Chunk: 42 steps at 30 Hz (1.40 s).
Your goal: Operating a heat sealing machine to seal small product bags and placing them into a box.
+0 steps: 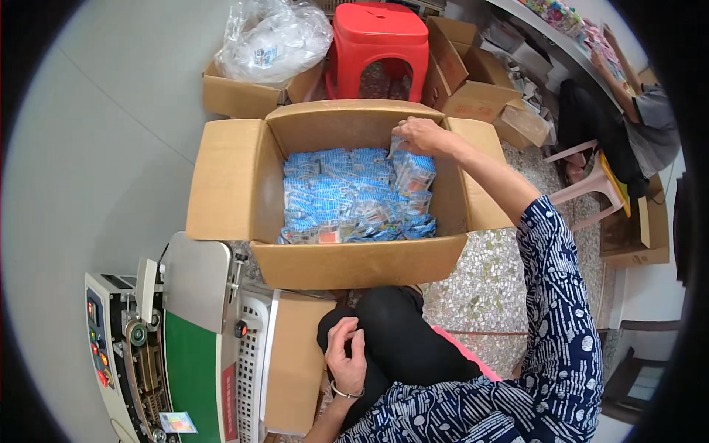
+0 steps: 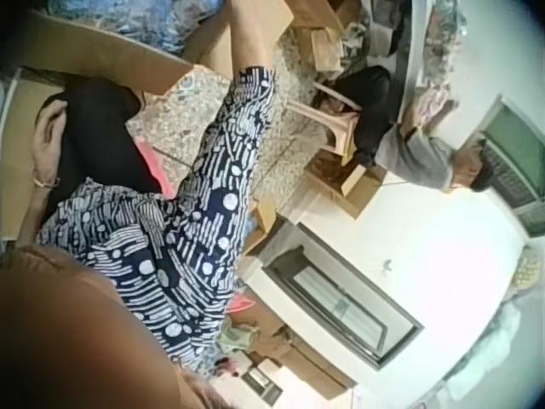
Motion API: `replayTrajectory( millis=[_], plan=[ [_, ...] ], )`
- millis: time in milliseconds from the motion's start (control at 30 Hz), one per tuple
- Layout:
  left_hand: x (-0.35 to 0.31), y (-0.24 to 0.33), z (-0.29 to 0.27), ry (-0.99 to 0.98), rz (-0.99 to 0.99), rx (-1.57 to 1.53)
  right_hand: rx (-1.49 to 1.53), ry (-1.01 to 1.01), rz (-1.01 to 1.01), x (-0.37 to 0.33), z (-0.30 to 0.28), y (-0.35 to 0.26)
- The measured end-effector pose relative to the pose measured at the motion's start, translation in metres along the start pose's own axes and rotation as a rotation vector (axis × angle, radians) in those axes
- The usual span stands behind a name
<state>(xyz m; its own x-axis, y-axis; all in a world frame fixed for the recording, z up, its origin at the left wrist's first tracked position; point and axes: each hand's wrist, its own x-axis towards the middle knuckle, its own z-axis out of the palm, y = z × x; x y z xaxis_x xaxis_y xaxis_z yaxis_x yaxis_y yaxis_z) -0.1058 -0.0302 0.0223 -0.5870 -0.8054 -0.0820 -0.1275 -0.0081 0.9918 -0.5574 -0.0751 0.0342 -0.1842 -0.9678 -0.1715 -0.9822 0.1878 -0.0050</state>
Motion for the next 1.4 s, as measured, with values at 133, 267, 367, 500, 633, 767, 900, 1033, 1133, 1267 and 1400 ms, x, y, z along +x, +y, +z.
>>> replayTrajectory(
  millis=[133, 267, 367, 500, 633, 767, 900, 1033, 1133, 1267, 1400],
  plan=[
    [0.007, -0.010, 0.002, 0.037, 0.033, 0.129, -0.094, 0.052, -0.222, -0.003, 0.013, 0.003],
    [0.008, -0.013, 0.005, 0.039, 0.039, 0.207, -0.364, -0.086, -0.383, 0.008, 0.028, -0.016],
    [0.010, -0.012, 0.008, 0.046, 0.029, 0.223, -0.508, -0.137, -0.412, 0.015, 0.042, -0.014],
    [0.011, -0.013, 0.008, 0.033, 0.039, 0.267, -0.791, -0.218, -0.370, 0.019, 0.061, -0.005],
    [0.012, -0.014, 0.008, 0.026, 0.051, 0.278, -0.839, -0.183, -0.426, 0.012, 0.063, 0.000],
    [0.012, -0.014, 0.007, 0.031, 0.073, 0.277, -0.804, -0.115, -0.419, -0.007, 0.065, -0.002],
    [0.013, -0.015, 0.007, 0.043, 0.079, 0.274, -0.753, 0.094, -0.484, -0.020, 0.067, -0.002],
    [0.014, -0.015, 0.010, 0.041, 0.117, 0.282, -0.630, 0.077, -0.399, -0.024, 0.084, 0.008],
    [0.013, -0.016, 0.008, 0.054, 0.138, 0.282, -0.587, -0.034, -0.296, -0.018, 0.081, -0.002],
    [0.015, -0.013, 0.009, 0.053, 0.144, 0.317, -0.569, -0.232, -0.197, -0.019, 0.065, -0.015],
    [0.014, -0.012, 0.006, 0.049, 0.119, 0.327, -0.607, -0.148, -0.277, -0.023, 0.061, -0.023]
  ],
)
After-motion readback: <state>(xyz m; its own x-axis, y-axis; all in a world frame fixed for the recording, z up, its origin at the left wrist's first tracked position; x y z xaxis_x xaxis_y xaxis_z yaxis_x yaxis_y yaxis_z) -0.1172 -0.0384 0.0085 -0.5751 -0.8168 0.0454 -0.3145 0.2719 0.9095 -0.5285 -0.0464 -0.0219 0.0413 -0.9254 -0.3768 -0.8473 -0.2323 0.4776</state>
